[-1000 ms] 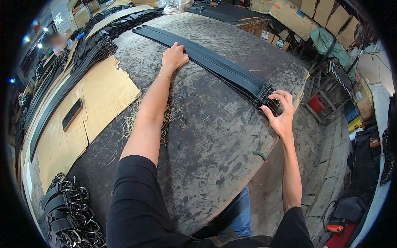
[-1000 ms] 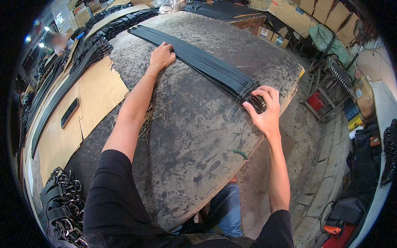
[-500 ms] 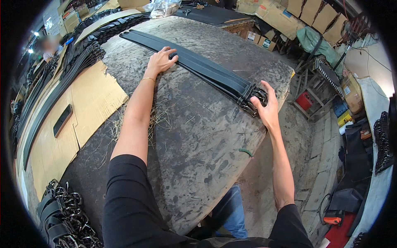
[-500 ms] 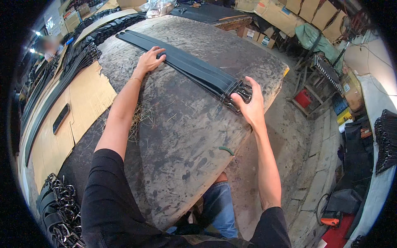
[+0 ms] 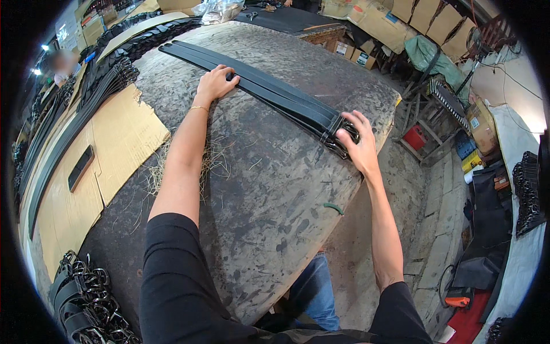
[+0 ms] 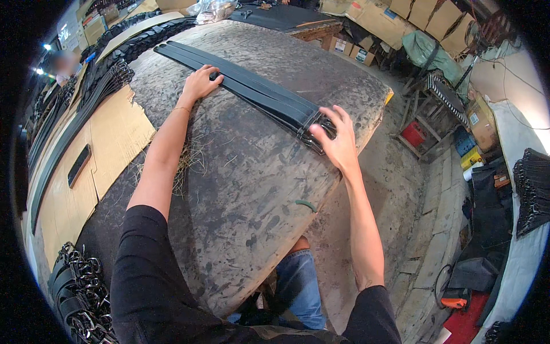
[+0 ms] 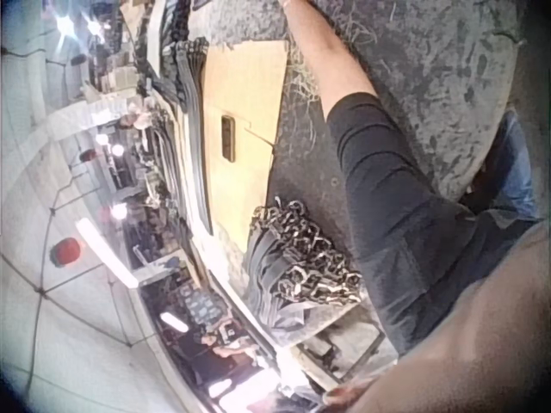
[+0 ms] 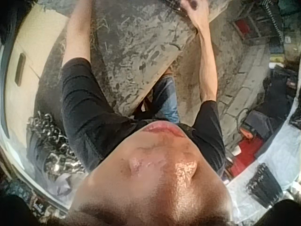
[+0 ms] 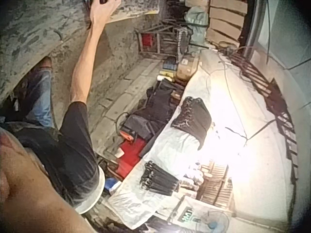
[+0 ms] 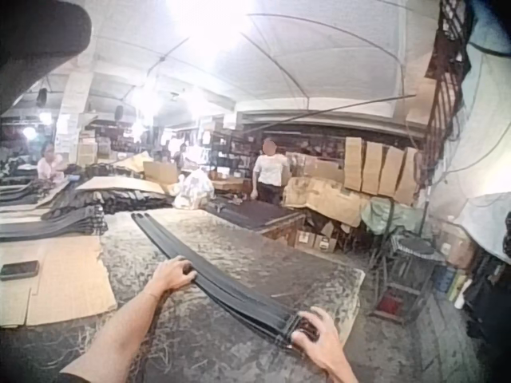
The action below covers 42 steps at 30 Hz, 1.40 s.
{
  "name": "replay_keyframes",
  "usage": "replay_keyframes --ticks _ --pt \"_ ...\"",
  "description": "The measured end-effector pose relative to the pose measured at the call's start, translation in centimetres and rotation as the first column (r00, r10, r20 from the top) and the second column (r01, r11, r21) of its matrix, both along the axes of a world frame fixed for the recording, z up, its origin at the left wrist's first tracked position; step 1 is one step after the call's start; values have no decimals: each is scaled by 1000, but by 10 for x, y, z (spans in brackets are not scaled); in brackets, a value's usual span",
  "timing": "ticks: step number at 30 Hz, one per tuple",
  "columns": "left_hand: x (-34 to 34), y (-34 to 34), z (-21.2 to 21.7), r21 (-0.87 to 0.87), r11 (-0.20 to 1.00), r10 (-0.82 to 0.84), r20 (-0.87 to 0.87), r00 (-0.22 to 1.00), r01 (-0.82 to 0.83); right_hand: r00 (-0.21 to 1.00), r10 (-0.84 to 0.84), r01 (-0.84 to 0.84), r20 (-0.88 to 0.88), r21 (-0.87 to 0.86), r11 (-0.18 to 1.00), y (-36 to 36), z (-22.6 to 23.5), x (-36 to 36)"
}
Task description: Assembling leather belts by attaching buckles and hardware at a workbench.
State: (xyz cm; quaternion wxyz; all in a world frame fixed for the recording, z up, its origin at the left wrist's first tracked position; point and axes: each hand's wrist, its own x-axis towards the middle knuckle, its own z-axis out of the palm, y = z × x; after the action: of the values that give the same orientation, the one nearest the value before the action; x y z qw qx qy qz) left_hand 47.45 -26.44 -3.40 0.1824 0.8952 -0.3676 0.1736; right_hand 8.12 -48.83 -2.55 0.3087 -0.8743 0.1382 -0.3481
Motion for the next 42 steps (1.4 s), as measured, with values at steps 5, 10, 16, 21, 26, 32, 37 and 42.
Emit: replay_keyframes --ticks 5,10,16,21,26,32,37,42 --pt "4 -6 -1 -27 999 -28 66 997 29 961 -231 211 155 134 968 -20 -12 6" --pt "8 -4 -5 -17 1000 -14 80 997 15 967 -244 241 68 50 969 -15 -9 9" --pt "-6 -9 -10 -135 990 74 177 981 -50 980 -199 199 29 27 980 -22 -22 7" --pt "-7 9 3 67 993 58 397 916 -93 975 -203 201 89 26 979 -14 -17 18" --pt "-56 -11 97 -27 997 -45 586 809 75 954 -277 286 -115 76 955 -6 -1 11" --pt "-147 13 240 -168 963 1 786 618 212 931 -346 347 -117 -14 938 -15 -11 15" --pt "-240 48 315 -166 950 -24 806 592 265 935 -311 314 -170 -9 949 -14 -8 16" --pt "-319 93 321 -304 858 47 849 527 413 908 -337 294 249 195 936 -18 -19 25"
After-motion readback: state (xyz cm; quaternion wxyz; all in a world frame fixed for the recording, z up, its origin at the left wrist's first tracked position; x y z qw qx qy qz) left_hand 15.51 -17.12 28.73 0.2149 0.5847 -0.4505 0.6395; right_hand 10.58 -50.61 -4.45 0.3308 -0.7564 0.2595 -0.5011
